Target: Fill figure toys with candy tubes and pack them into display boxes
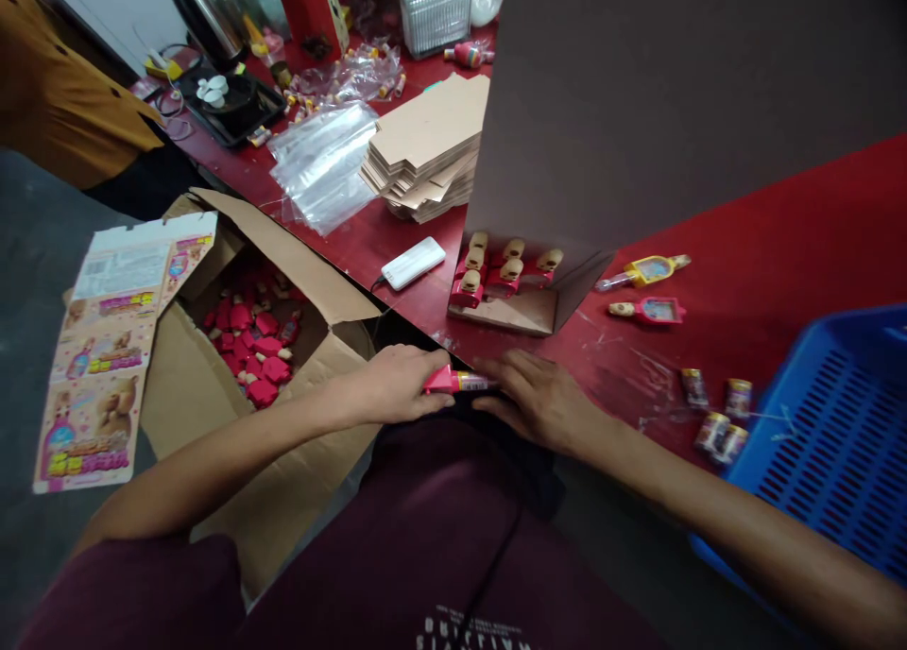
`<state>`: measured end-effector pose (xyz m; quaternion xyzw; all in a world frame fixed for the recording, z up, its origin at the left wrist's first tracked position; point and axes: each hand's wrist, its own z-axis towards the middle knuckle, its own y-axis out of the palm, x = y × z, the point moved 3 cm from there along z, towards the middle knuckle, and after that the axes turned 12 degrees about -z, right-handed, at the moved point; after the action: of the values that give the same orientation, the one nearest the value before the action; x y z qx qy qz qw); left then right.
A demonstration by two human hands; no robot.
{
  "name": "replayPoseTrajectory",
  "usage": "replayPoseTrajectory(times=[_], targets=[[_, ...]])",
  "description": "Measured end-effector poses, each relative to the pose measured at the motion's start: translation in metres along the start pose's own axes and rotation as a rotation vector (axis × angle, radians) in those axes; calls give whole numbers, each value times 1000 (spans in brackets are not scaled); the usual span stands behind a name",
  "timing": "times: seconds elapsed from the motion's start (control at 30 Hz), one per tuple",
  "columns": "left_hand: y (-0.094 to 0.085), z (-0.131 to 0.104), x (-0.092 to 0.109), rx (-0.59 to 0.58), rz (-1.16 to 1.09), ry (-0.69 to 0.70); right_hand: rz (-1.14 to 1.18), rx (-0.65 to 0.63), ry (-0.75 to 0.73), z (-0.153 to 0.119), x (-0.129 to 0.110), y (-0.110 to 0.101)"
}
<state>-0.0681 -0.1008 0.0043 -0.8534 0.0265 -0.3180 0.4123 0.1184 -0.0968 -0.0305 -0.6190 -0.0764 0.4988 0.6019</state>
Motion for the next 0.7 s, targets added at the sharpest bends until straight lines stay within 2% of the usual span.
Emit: replayPoseTrajectory(times=[0.03, 0.1, 0.17, 0.27, 0.33, 0.37, 0.4, 0.5, 0.57, 0.63, 0.7], targets=[[-2, -1, -1, -4, -43, -9, -79, 69, -95, -1, -4, -2], [-4, -3, 0, -9, -73, 26, -73, 89, -171, -2, -9, -5], [0, -5, 2, -10, -13, 81, 102, -2, -37, -1, -11, -4], [10, -5, 2, -5, 119, 144, 395, -294, 298, 1, -10, 3], [14, -4, 0, 6, 144, 162, 437, -413, 384, 0, -10, 6], [15, -3, -2, 12, 133, 157, 387, -392, 360, 1, -9, 5], [15, -3, -4, 15, 107, 141, 291, -319, 295, 2, -9, 3], [10, -2, -8, -2, -17, 78, -109, -38, -66, -1, -12, -5], [8, -3, -7, -15, -82, 77, -264, 54, -264, -5, -17, -6], [9, -4, -4, -12, -105, 105, -242, 62, -294, -7, -19, -6], [15, -3, -3, 0, -101, 121, -110, 27, -201, -6, -20, -6]])
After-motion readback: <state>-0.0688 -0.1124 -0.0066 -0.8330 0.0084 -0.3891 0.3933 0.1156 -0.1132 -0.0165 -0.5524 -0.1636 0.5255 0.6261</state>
